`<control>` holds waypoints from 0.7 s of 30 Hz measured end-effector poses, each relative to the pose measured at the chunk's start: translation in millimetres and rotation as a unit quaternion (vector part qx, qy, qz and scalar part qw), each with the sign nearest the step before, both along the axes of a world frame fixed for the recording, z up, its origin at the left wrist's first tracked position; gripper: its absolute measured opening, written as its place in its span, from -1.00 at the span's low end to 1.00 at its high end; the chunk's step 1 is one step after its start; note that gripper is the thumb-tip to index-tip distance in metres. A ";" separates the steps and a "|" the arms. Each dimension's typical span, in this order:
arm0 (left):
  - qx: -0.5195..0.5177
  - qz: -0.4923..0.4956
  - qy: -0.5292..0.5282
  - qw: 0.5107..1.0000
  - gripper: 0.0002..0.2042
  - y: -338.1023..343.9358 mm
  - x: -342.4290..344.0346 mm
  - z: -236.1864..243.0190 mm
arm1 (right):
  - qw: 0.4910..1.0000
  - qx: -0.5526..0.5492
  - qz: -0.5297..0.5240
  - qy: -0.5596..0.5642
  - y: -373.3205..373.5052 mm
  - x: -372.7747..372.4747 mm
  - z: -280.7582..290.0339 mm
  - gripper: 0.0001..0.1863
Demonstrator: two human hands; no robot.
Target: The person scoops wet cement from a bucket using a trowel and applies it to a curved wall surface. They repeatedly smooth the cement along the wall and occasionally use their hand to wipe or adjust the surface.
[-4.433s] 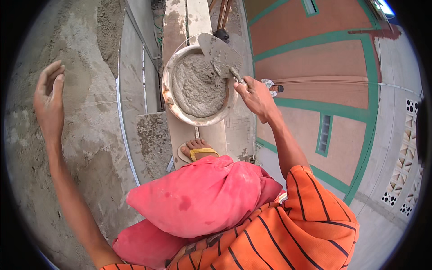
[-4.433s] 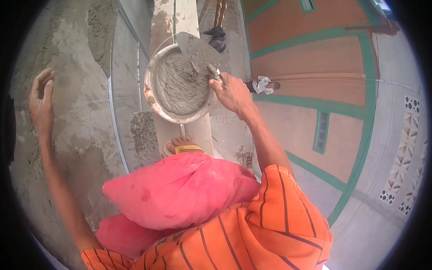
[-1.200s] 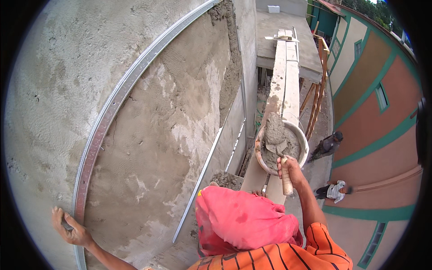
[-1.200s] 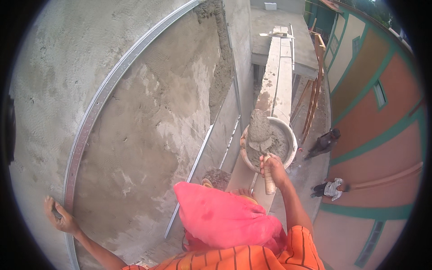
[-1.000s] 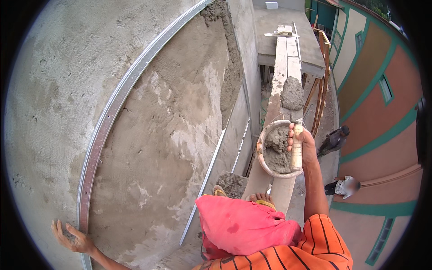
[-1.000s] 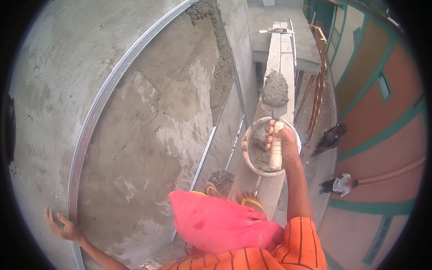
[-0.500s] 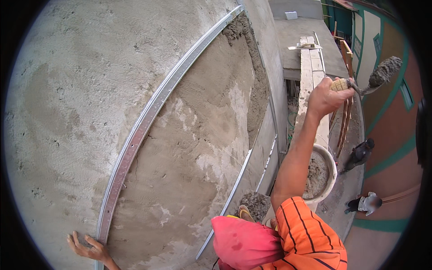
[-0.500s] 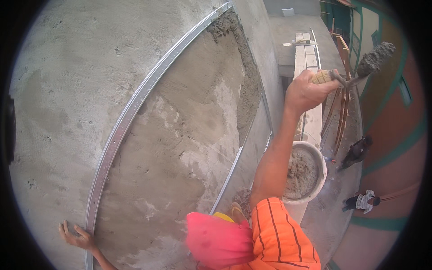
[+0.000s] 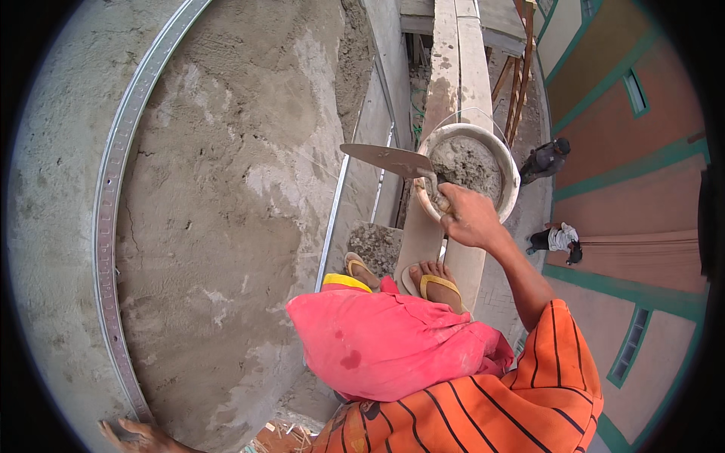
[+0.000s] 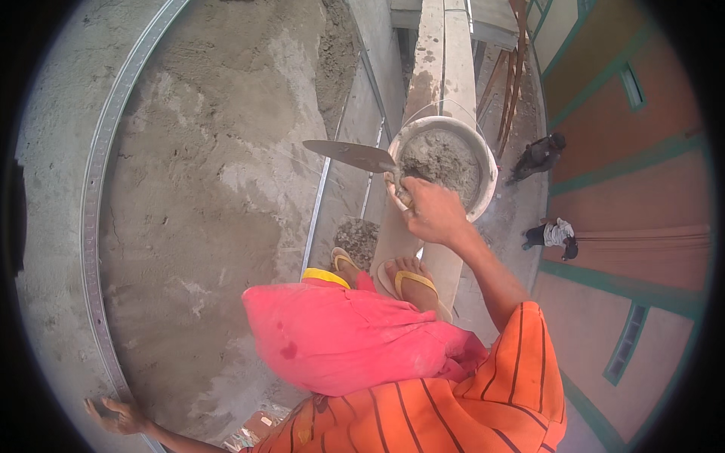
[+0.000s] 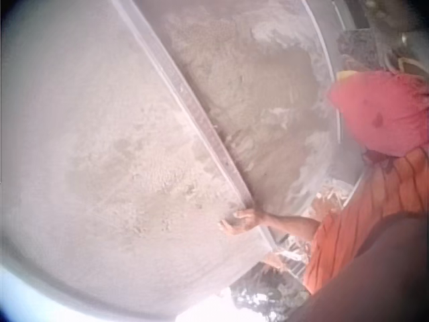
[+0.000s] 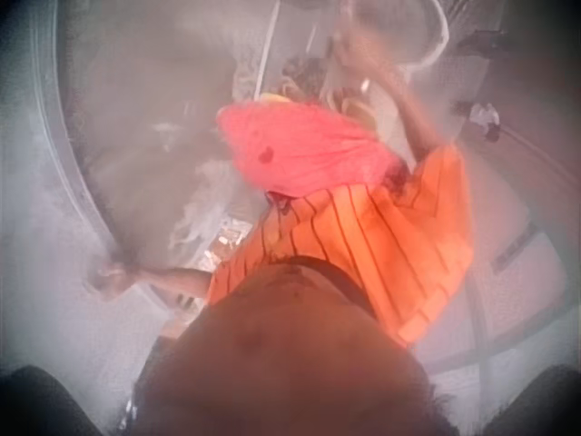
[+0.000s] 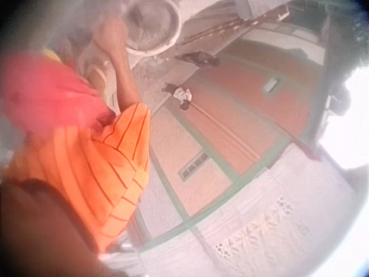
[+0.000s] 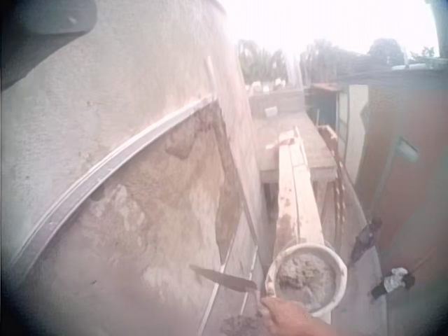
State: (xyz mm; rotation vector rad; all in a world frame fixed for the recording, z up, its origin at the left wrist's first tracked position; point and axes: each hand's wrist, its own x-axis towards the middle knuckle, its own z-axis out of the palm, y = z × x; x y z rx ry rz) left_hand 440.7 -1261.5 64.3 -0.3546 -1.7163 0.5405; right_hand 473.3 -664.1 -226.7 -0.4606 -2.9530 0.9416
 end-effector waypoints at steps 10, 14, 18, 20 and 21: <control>0.039 -0.009 0.050 0.998 -0.68 4.7 -9.7 -10.4 | 0.950 -0.070 0.041 -0.303 90.0 7.0 0.1 -0.68; -0.006 -0.009 0.042 0.999 -0.75 -13.5 -1.7 -5.2 | 0.891 -0.331 -0.147 -0.272 75.7 28.5 -25.9 -0.73; 0.023 -0.009 0.023 0.999 -0.75 -24.7 -1.5 -3.9 | 0.848 -0.473 -0.194 -0.139 55.9 84.7 -40.0 -0.83; 0.013 0.029 0.043 0.999 -0.76 -25.3 -3.6 -2.0 | 0.839 -0.492 -0.203 -0.116 47.3 97.7 -46.8 -0.83; 0.006 0.030 0.044 0.999 -0.76 -24.6 -4.2 -1.4 | 0.848 -0.457 -0.231 -0.139 44.5 96.8 -50.4 -0.85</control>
